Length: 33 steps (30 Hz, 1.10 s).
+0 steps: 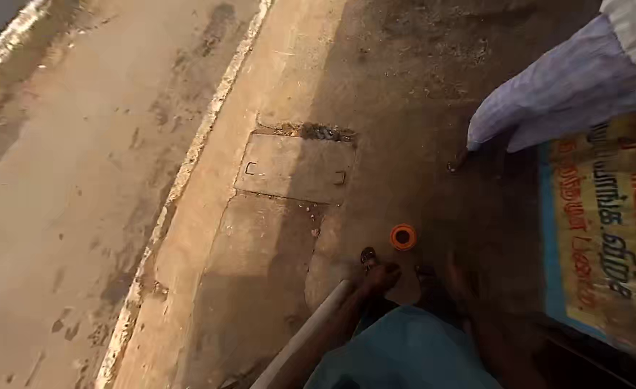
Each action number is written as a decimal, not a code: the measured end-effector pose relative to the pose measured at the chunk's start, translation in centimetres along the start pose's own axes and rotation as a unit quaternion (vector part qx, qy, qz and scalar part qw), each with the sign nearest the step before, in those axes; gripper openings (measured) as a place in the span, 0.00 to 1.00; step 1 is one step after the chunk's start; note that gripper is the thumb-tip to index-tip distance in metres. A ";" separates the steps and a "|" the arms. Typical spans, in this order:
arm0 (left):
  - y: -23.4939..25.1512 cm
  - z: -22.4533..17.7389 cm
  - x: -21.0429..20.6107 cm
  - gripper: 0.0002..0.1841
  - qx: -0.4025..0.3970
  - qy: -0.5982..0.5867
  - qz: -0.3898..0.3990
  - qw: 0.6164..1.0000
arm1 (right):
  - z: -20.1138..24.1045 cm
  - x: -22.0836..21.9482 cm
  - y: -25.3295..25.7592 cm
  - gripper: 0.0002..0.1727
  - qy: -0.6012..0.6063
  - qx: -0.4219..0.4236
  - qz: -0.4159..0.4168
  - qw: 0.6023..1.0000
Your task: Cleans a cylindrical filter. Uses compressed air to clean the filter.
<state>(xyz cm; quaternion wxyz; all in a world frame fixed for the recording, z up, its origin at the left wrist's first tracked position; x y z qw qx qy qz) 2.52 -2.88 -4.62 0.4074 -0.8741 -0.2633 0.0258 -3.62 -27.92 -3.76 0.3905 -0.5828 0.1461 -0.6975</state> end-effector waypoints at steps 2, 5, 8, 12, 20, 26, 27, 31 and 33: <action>2.8 -2.4 -3.3 0.23 -0.041 0.047 0.110 0.992 | -0.2 -0.9 -0.8 0.36 0.007 -0.030 0.002 1.000; 5.3 -4.9 -8.9 0.22 -0.094 0.119 0.240 0.959 | 0.6 -2.6 -0.9 0.36 0.013 -0.028 0.003 1.000; 8.6 -3.3 -13.8 0.25 -0.139 0.094 0.185 0.968 | 2.6 -4.3 1.1 0.34 0.025 -0.056 0.007 0.998; 11.4 -0.5 -16.0 0.22 -0.114 -0.014 0.039 0.993 | 2.7 -6.5 5.9 0.37 0.049 -0.128 0.025 0.990; 17.3 2.6 -12.7 0.22 0.061 -0.196 -0.019 0.978 | -5.3 -12.2 10.8 0.36 0.113 0.126 0.185 0.968; 20.1 1.8 -12.6 0.27 0.014 -0.253 -0.041 0.966 | -13.0 -12.4 8.4 0.25 0.196 0.184 0.058 0.961; 20.9 3.0 -12.0 0.29 0.030 -0.255 -0.082 0.963 | -12.9 -11.3 8.7 0.24 0.203 0.193 0.004 0.960; 26.4 12.9 -7.1 0.31 0.203 -0.192 -0.284 0.917 | -10.4 -7.1 9.5 0.18 0.190 0.232 -0.161 0.940; 29.6 17.4 -5.8 0.40 0.244 -0.135 -0.271 0.921 | -8.7 -6.8 9.7 0.18 0.136 0.255 -0.158 0.944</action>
Point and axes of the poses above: each hand's wrist, its own y-axis towards the middle knuckle, its own x-axis out of the back of the hand, z = x × y, the point moved 6 cm from there along y, towards the middle knuckle, and after that the axes turned 4 degrees about -x, right-handed, at the moved point
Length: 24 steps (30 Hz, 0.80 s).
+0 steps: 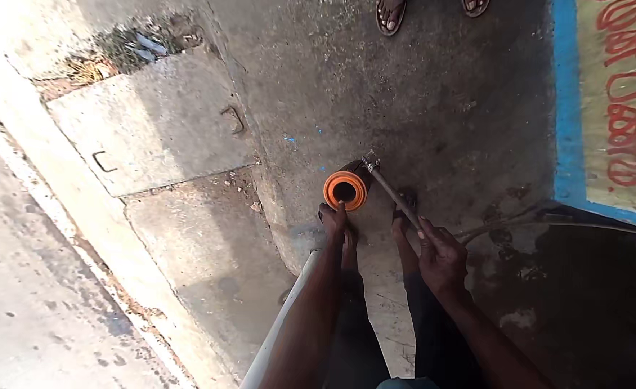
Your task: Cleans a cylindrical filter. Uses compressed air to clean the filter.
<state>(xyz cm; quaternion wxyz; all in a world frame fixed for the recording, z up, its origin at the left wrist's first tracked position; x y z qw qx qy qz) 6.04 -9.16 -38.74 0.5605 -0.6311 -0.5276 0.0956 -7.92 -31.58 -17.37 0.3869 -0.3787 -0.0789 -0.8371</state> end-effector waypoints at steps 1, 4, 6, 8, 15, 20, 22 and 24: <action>2.1 0.6 -0.4 0.43 -0.001 0.022 0.005 1.000 | 0.2 -1.1 0.3 0.18 -0.029 0.011 0.029 0.999; 3.9 1.1 -0.7 0.38 -0.031 0.053 -0.028 0.998 | -0.4 -6.2 0.0 0.17 -0.132 0.003 0.160 0.978; 3.4 0.8 -0.4 0.36 -0.050 0.050 -0.040 0.997 | -0.5 -9.0 0.3 0.18 -0.172 -0.033 0.223 0.959; 3.9 1.0 -0.6 0.35 -0.051 0.033 -0.029 0.998 | -0.5 -11.4 1.1 0.18 -0.205 -0.060 0.245 0.946; 4.3 2.3 -0.7 0.36 -0.036 0.056 0.008 0.998 | -0.3 -14.0 0.7 0.19 -0.212 -0.096 0.300 0.925; 4.2 1.8 -0.1 0.37 -0.055 0.083 0.015 0.995 | -0.5 -15.6 1.0 0.19 -0.224 -0.108 0.301 0.921; 4.2 1.8 0.1 0.38 -0.057 0.091 0.022 0.994 | -0.3 -17.0 1.4 0.19 -0.246 -0.121 0.319 0.907; 4.4 2.1 0.1 0.39 -0.060 0.094 0.027 0.993 | -0.2 -18.8 1.8 0.19 -0.265 -0.147 0.345 0.888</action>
Point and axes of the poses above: each hand's wrist, its own y-axis towards the middle knuckle, its own x-axis out of the back of the hand, z = x × y, the point moved 6 cm from there along y, towards the middle knuckle, and after that the axes turned 4 degrees about -x, right-handed, at the moved point
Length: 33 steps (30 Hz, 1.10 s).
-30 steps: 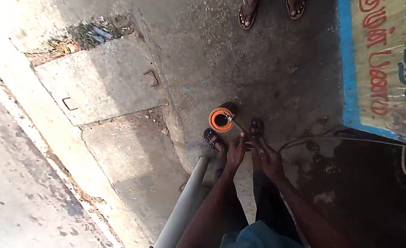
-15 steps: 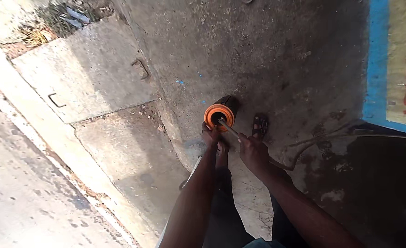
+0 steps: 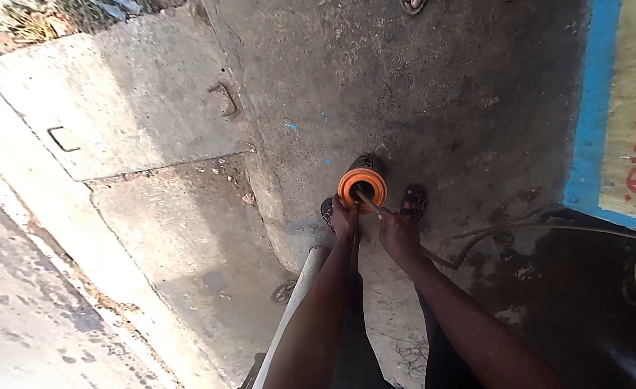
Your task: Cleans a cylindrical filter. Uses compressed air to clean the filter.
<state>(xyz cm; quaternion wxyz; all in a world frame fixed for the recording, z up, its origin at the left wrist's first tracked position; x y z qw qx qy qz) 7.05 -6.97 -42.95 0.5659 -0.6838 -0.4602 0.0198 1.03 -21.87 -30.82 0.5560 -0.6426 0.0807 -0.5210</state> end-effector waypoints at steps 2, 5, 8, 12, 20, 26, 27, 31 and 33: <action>-0.1 -0.1 0.1 0.39 -0.001 -0.003 0.008 1.000 | 1.1 -0.4 1.4 0.18 -0.014 -0.016 0.020 1.000; -0.2 -0.2 0.2 0.38 -0.004 0.025 0.025 0.999 | 2.8 -1.0 3.4 0.16 -0.044 -0.036 0.034 0.998; 0.1 0.6 0.0 0.38 0.000 0.037 0.027 0.999 | 4.4 -1.8 5.3 0.15 -0.081 -0.039 0.043 0.995; -0.4 0.5 0.1 0.38 -0.034 0.016 0.029 0.999 | 5.6 -2.9 8.0 0.15 -0.105 -0.038 0.045 0.993; -0.5 0.4 0.6 0.35 -0.034 -0.020 0.064 0.997 | 8.2 -4.2 10.5 0.12 -0.172 -0.042 0.054 0.983; -0.5 0.8 0.4 0.34 -0.056 -0.003 0.069 0.996 | 7.2 -4.3 10.4 0.12 -0.129 -0.056 0.040 0.989; -0.5 0.8 0.3 0.34 -0.059 -0.007 0.066 0.996 | 6.6 -4.2 10.0 0.12 -0.107 -0.057 0.032 0.992; -0.4 0.8 0.1 0.38 -0.059 0.004 0.055 0.997 | 3.8 -3.6 6.1 0.15 -0.042 -0.051 -0.011 0.998; -0.4 0.4 0.4 0.38 -0.058 0.015 0.050 0.997 | 2.7 -3.1 3.1 0.18 -0.024 -0.037 -0.031 0.999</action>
Point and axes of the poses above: each hand's wrist, its own y-axis towards the middle knuckle, its own x-axis out of the back of the hand, z = x × y, the point moved 6 cm from there along y, towards the middle knuckle, and after that the axes turned 4 degrees about -x, right-handed, at the moved point
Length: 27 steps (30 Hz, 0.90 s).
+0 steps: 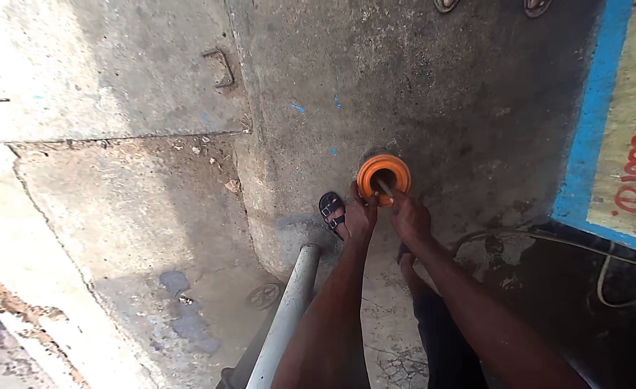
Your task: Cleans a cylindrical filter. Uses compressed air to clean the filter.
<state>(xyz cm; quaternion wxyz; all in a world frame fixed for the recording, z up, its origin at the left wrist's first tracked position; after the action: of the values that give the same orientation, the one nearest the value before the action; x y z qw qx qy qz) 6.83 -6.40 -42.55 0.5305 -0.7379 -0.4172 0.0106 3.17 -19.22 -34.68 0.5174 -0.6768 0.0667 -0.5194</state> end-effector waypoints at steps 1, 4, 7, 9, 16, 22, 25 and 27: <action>0.0 -0.1 0.1 0.38 0.000 0.003 -0.003 1.000 | -0.7 0.1 -1.4 0.20 0.010 0.008 -0.010 1.000; 0.0 -0.3 0.0 0.37 0.006 0.007 -0.024 1.000 | -2.7 -0.3 -4.4 0.20 0.035 0.036 -0.061 0.997; -0.9 -0.6 -0.5 0.35 0.022 0.004 -0.050 0.998 | -4.3 -1.2 -5.7 0.21 0.078 0.063 -0.096 0.990; -1.6 -1.0 -0.9 0.33 0.032 0.008 -0.079 0.996 | -5.0 -2.1 -5.6 0.21 0.102 0.065 -0.066 0.990; -2.1 -1.4 -2.8 0.30 -0.002 0.030 -0.132 0.991 | -8.6 -3.0 -4.5 0.21 0.232 0.078 -0.084 0.966; -0.9 -3.8 -1.2 0.56 -0.117 0.128 -0.113 0.978 | -10.5 -4.0 -3.7 0.20 0.265 0.077 -0.045 0.960; -1.3 -3.5 -1.0 0.50 -0.099 0.194 -0.070 0.974 | -10.5 -5.1 -3.9 0.21 0.264 0.070 -0.029 0.962; -1.9 -3.4 -1.0 0.35 -0.098 0.223 -0.083 0.966 | -10.7 -5.8 -4.4 0.21 0.277 0.065 -0.041 0.958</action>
<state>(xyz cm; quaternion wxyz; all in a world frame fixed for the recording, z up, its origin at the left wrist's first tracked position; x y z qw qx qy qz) 6.60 -9.48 -39.93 0.5343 -0.7324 -0.3475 -0.2393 -9.65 -20.29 -35.81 0.5002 -0.4734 0.1456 -0.7102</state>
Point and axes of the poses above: each hand's wrist, its own y-axis towards the middle knuckle, its own x-axis out of the back of the hand, z = x × y, the point moved 6 cm from there along y, towards the middle knuckle, and after that the axes turned 4 degrees about -x, right-handed, at the moved point
